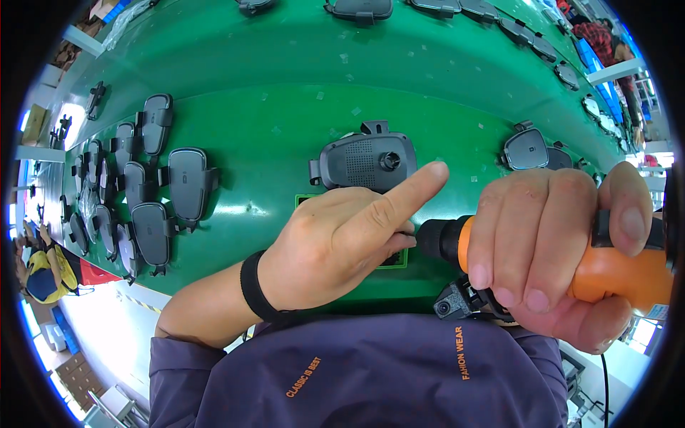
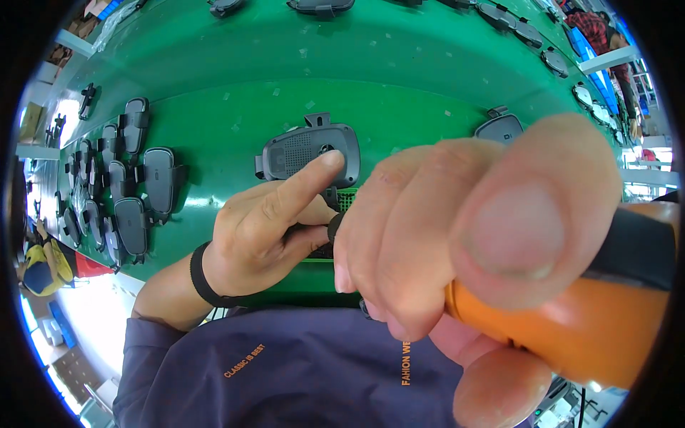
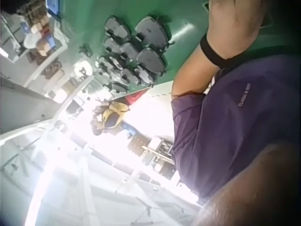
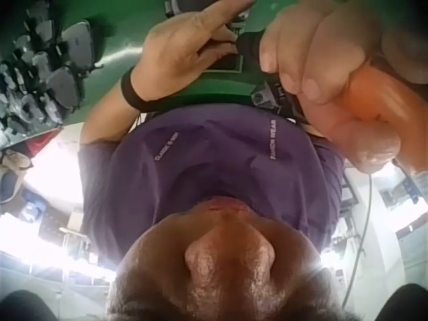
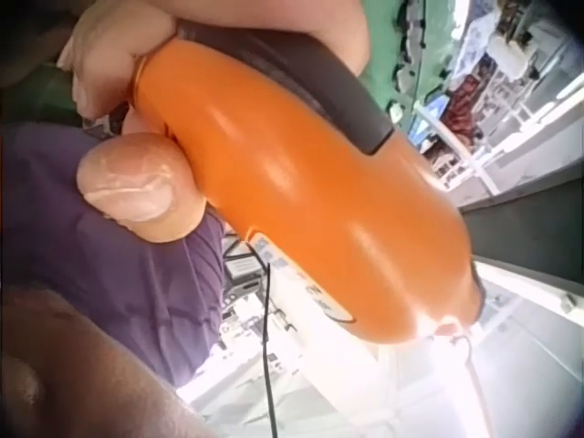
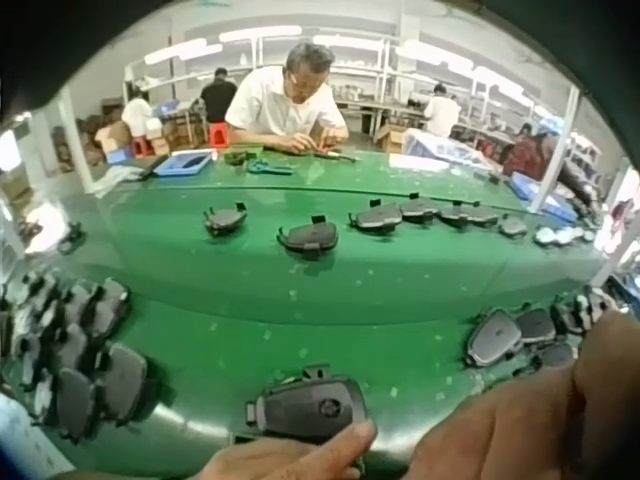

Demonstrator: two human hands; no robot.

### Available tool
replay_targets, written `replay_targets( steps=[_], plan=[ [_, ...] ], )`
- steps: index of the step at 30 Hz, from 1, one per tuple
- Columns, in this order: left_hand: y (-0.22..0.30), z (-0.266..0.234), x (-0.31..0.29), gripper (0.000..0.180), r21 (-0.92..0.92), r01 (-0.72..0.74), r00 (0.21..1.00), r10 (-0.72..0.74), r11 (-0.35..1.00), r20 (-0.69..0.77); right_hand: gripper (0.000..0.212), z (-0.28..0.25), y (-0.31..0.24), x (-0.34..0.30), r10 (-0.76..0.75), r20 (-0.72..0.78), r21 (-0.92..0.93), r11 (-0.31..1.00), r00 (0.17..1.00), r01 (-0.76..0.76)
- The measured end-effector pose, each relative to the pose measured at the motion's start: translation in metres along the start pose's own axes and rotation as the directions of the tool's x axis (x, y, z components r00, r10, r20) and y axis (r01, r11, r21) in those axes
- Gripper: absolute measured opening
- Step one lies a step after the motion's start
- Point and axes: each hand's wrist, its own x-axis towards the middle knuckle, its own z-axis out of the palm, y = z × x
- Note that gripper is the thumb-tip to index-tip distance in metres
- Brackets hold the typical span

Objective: Assemble small plastic components using an electric screwdriver at a factory workbench.

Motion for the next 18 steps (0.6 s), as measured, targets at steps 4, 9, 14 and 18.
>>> replay_targets(
  steps=[4,9,14,18],
  plan=[
    [-0.001,-0.004,-0.003,0.089,0.038,0.001,0.998,-0.004,0.999,0.070,0.049,0.000,-0.004,-0.005,0.006,0.009,0.018,1.000,1.000,-0.007],
    [-0.001,-0.007,-0.002,0.086,0.024,0.018,0.993,-0.021,1.000,0.119,0.049,-0.005,-0.006,-0.008,0.018,0.013,0.041,0.999,1.000,-0.019],
    [-0.004,-0.004,-0.001,0.083,0.002,-0.038,0.996,0.038,0.999,0.082,0.049,-0.001,0.005,0.003,0.027,-0.001,0.059,0.998,1.000,-0.027],
    [-0.006,-0.005,-0.002,0.074,0.067,-0.138,0.990,0.134,0.988,0.051,0.049,0.003,0.000,0.001,0.028,-0.019,0.063,0.998,0.999,-0.027]
  ],
)
